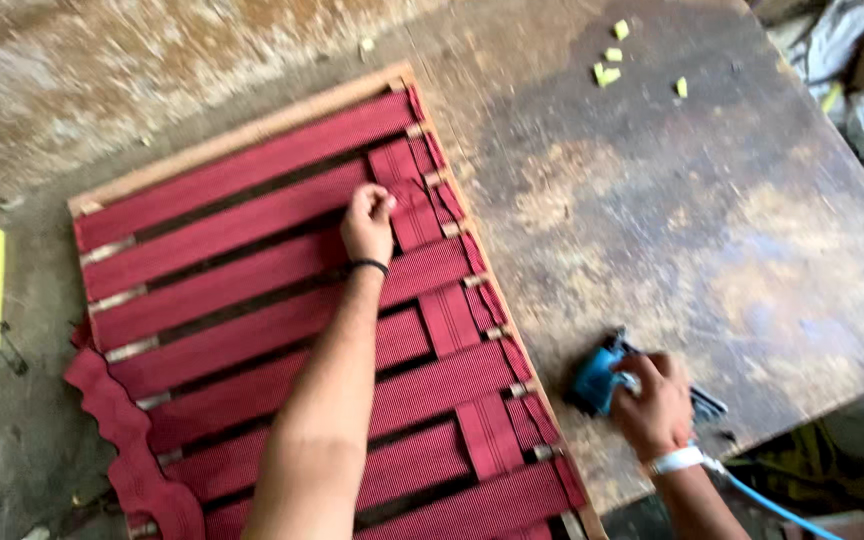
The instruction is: The person weaves red elastic webbing straps across a wooden chair frame, staples the straps to the frame using a pneumatic nail gun, cuts off excess webbing with shears, and tucks the cut ends under the woven straps. They then move to a white table and handle small metal fasteners.
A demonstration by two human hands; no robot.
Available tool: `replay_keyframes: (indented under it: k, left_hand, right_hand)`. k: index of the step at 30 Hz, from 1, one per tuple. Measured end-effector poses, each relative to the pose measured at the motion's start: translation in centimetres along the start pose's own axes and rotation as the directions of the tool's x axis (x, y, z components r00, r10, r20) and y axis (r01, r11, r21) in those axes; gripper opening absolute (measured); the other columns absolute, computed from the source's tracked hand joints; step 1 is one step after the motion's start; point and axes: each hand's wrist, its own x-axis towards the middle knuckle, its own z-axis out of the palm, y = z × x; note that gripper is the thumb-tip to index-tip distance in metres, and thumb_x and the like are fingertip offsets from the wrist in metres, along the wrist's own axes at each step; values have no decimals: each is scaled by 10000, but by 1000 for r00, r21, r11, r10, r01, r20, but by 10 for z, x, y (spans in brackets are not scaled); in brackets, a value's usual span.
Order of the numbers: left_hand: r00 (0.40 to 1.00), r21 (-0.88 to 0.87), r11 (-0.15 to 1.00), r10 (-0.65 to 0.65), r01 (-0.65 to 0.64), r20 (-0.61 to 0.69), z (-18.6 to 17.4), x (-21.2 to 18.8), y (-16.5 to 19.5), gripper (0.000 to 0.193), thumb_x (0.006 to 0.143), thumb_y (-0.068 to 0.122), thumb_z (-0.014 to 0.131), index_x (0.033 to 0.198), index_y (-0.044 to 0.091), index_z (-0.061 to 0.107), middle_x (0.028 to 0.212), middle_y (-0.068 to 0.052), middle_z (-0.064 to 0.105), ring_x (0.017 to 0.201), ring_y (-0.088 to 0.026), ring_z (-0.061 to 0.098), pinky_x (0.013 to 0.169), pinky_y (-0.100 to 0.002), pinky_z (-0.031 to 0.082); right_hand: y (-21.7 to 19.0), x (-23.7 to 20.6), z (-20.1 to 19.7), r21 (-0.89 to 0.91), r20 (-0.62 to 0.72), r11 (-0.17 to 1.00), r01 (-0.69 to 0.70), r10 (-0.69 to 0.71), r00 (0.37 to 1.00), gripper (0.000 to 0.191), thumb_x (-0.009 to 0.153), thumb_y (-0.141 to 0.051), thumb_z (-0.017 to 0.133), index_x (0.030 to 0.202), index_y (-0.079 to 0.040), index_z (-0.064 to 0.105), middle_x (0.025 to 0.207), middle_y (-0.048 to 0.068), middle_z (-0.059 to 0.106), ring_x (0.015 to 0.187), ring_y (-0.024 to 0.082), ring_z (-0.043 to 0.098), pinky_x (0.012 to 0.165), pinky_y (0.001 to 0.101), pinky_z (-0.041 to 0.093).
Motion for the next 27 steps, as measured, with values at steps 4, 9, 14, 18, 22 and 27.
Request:
replay_keyframes:
  k: [4, 9, 14, 18, 22, 27]
  left_hand:
    - [999, 92, 995, -50, 48, 15, 0, 0, -2, 265, 837, 79, 835, 1047, 69, 674, 951, -45, 770, 844, -113, 707, 780, -274, 569]
    - [997, 134, 988, -79, 79, -9, 3, -3, 10, 379, 752, 87, 889, 1100, 95, 738, 1007, -58, 792, 887, -171, 723, 807, -308, 571]
    - [998, 279, 959, -59, 57, 0, 7, 16, 26, 365, 731, 123, 899, 1073, 119, 773, 1011, -108, 780, 948, -248, 761, 841, -364, 590]
    - [992, 370, 927, -98, 61, 80, 5, 29, 36, 288, 774, 123, 874, 1049, 115, 792, 994, -138, 770, 943, -302, 742, 817, -396, 579]
    - [988, 232, 967, -127, 104, 87, -4, 45, 43, 228, 808, 89, 810, 1032, 105, 776, 955, -92, 796, 907, -225, 773, 811, -355, 596]
    - [984, 140, 989, -75, 52, 164, -13, 81, 46, 138, 832, 75, 793, 967, 102, 784, 926, -68, 796, 868, -189, 778, 800, -327, 604]
  right_hand:
    - [60, -56, 3, -159, 7, 979, 127, -127, 992, 508, 748, -257, 784, 1202, -75, 645, 1137, 188, 647, 1084, 409, 588, 927, 481, 493]
    - [76, -31, 23, -22, 61, 971, 238, -236, 970, 549, 715, -243, 789, 1231, -112, 654, 1132, 126, 685, 1122, 357, 616, 953, 448, 510]
    - [23, 60, 63, 4, 63, 958, 288, -288, 956, 519, 737, -267, 820, 1217, -131, 678, 1154, 105, 698, 1120, 349, 617, 950, 457, 512]
    - [-53, 163, 90, 16, 9, 942, 335, -335, 942, 531, 732, -229, 817, 1232, -107, 689, 1225, 149, 678, 1153, 374, 605, 978, 465, 501]
    - [-128, 223, 81, -30, -81, 828, 560, -560, 824, 353, 806, -187, 780, 1147, -122, 715, 1309, 135, 685, 1188, 367, 635, 1006, 455, 512]
    - [-251, 264, 101, 584, -46, 664, 468, -548, 835, 479, 844, -220, 779, 1291, -99, 656, 1179, 120, 743, 1030, 229, 738, 877, 341, 569]
